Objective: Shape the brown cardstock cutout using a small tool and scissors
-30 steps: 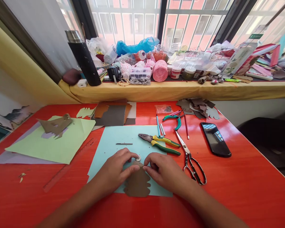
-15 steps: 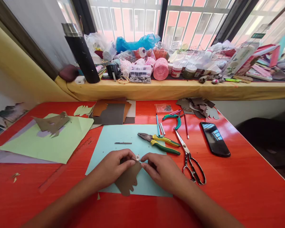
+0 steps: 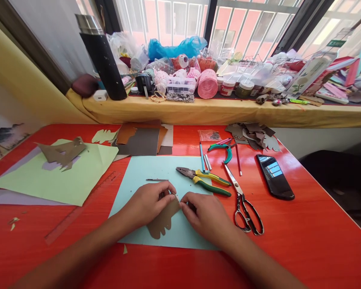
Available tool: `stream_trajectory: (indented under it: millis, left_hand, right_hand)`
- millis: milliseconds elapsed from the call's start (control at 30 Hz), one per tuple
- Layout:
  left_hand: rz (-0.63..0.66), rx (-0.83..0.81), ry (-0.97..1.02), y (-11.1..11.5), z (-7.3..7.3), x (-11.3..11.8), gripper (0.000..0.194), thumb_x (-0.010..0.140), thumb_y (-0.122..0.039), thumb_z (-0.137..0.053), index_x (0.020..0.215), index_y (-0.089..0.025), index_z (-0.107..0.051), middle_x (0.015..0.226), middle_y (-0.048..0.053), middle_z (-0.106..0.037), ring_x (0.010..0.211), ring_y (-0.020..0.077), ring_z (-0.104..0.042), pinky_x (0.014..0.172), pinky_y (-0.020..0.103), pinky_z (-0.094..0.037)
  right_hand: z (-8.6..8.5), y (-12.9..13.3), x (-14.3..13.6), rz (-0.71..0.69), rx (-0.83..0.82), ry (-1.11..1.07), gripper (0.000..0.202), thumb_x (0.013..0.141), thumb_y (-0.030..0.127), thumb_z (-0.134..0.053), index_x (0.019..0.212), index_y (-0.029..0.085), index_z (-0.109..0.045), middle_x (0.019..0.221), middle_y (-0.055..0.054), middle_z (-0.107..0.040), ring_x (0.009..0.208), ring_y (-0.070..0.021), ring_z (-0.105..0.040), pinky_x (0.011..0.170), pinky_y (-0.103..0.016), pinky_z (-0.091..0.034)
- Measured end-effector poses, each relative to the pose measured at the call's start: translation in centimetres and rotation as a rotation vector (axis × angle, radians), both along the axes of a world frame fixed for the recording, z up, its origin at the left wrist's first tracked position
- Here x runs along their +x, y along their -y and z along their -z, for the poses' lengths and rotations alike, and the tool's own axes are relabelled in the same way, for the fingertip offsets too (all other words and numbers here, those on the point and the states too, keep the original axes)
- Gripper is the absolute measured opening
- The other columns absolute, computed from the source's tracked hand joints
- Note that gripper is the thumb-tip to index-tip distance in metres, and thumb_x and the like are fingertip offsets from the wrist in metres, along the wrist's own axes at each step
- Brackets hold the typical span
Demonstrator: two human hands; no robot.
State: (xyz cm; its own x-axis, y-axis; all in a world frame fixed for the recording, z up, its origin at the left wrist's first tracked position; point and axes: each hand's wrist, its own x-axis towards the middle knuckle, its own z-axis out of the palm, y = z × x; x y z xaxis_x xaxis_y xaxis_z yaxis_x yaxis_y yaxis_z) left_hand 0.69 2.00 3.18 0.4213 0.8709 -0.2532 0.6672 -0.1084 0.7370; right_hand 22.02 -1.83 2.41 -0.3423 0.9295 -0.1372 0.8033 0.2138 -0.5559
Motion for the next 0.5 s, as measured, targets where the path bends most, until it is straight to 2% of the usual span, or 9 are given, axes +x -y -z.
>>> stream_trajectory:
  millis: [333, 500]
  left_hand:
    - [-0.011, 0.024, -0.019, -0.14, 0.49, -0.06, 0.017, 0.095, -0.033, -0.055, 0.099, -0.028, -0.071, 0.081, -0.003, -0.073, 0.075, 0.0191, -0.064, 0.064, 0.028, -0.04]
    - [0.004, 0.031, -0.051, -0.18, 0.23, 0.05, 0.015, 0.093, -0.035, -0.059, 0.094, -0.028, -0.072, 0.084, -0.003, -0.075, 0.077, 0.0194, -0.065, 0.064, 0.028, -0.039]
  right_hand:
    - [0.11, -0.14, -0.48, 0.031, 0.004, 0.058, 0.017, 0.1, 0.032, -0.059, 0.091, 0.023, -0.071, 0.08, 0.0, -0.076, 0.069, -0.016, -0.063, 0.059, -0.029, -0.021]
    - [0.15, -0.14, -0.64, 0.038, 0.007, 0.066, 0.017, 0.099, 0.032, -0.06, 0.089, 0.023, -0.07, 0.076, 0.0, -0.075, 0.066, -0.0154, -0.062, 0.058, -0.029, -0.02]
